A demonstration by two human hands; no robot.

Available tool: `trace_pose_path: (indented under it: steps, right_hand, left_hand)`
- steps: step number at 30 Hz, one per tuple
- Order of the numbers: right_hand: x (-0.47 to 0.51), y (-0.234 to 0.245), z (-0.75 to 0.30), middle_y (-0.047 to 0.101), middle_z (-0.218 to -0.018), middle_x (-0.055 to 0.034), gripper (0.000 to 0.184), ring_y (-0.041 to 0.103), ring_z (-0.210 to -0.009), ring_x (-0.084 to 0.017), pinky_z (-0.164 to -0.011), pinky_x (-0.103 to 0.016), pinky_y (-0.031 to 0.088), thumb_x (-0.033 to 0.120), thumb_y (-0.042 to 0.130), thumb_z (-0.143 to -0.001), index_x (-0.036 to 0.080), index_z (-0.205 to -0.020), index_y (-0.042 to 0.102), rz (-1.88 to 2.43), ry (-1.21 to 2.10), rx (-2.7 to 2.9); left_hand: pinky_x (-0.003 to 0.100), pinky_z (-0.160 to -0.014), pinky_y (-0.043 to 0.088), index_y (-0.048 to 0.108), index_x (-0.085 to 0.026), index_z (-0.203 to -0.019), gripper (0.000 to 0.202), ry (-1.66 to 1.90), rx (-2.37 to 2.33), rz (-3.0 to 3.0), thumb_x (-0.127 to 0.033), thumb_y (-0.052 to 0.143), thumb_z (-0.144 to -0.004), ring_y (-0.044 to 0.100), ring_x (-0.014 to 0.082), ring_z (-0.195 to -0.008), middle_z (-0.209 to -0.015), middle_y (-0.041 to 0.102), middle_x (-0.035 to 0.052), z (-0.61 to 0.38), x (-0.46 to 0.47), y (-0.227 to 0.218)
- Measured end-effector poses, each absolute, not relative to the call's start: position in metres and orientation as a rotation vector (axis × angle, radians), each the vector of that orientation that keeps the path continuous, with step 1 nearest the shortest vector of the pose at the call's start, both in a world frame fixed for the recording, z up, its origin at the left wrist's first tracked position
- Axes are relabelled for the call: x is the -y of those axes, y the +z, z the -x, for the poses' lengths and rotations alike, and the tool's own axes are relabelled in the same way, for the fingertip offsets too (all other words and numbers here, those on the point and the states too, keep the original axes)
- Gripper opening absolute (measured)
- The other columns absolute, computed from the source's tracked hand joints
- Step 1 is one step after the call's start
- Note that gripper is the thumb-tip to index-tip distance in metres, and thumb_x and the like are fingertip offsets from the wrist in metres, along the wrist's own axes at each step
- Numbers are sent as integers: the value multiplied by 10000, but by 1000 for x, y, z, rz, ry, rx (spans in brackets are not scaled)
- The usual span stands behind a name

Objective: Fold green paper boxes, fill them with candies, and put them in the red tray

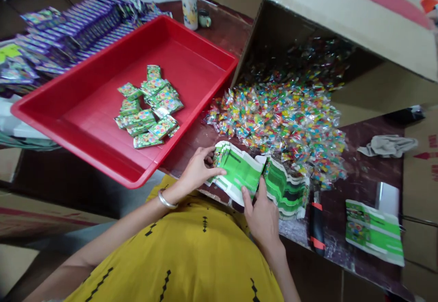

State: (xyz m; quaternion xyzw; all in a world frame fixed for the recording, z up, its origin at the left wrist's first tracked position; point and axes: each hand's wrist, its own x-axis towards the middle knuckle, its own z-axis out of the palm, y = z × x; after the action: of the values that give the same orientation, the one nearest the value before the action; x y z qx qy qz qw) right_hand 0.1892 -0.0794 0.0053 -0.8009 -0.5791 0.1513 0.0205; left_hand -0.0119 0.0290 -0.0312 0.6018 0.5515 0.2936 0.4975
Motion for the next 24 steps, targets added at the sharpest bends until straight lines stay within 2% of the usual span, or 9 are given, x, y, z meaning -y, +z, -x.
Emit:
trace_pose_path:
  steps: [6, 11, 14, 17, 22, 24]
  right_hand:
    - [78, 10, -191, 748, -827, -129, 650, 705, -725, -324, -588, -344, 428, 515, 365, -989, 85, -1476, 349, 2523, 455, 1756]
    - [78, 11, -210, 750, -875, -132, 610, 716, -744, -313, -621, -339, 451, 488, 392, -993, 100, -1463, 371, 2544, 378, 1722]
    - [77, 12, -222, 751, -895, -134, 583, 720, -756, -315, -631, -342, 463, 475, 397, -996, 115, -1454, 389, 2563, 318, 1706]
    - [78, 14, -227, 751, -919, -143, 582, 720, -757, -320, -630, -351, 476, 471, 415, -991, 142, -1470, 381, 2572, 282, 1717]
    - [84, 18, -232, 743, -804, -102, 612, 695, -644, -298, -592, -352, 475, 479, 430, -986, 188, -1515, 329, 2594, 233, 1700]
    - [89, 18, -237, 732, -828, -101, 605, 683, -649, -283, -600, -353, 481, 477, 431, -984, 180, -1505, 351, 2586, 154, 1641]
  left_hand:
    - [364, -863, 508, 594, -112, -1296, 750, 667, -1224, -1519, -530, 775, -700, 605, 215, -895, -1033, 560, 89, 5, -39, -28]
    - [360, -886, 504, 575, -107, -1313, 646, 594, -1195, -1633, -476, 692, -796, 622, 217, -905, -1058, 566, 99, -18, -39, -24]
    - [384, -894, 508, 535, -95, -1341, 661, 569, -1207, -1658, -460, 672, -808, 631, 227, -908, -1109, 551, 122, -32, -36, -24]
    - [396, -902, 507, 534, -129, -1339, 640, 554, -1229, -1664, -472, 658, -813, 634, 230, -912, -1137, 549, 123, -38, -35, -24]
    - [402, -931, 492, 549, -173, -1326, 595, 548, -1249, -1681, -502, 620, -835, 619, 237, -958, -1105, 571, 102, -38, -34, -22]
    - [405, -932, 490, 551, -171, -1316, 605, 547, -1257, -1683, -531, 614, -833, 616, 237, -960, -1104, 564, 103, -37, -32, -22]
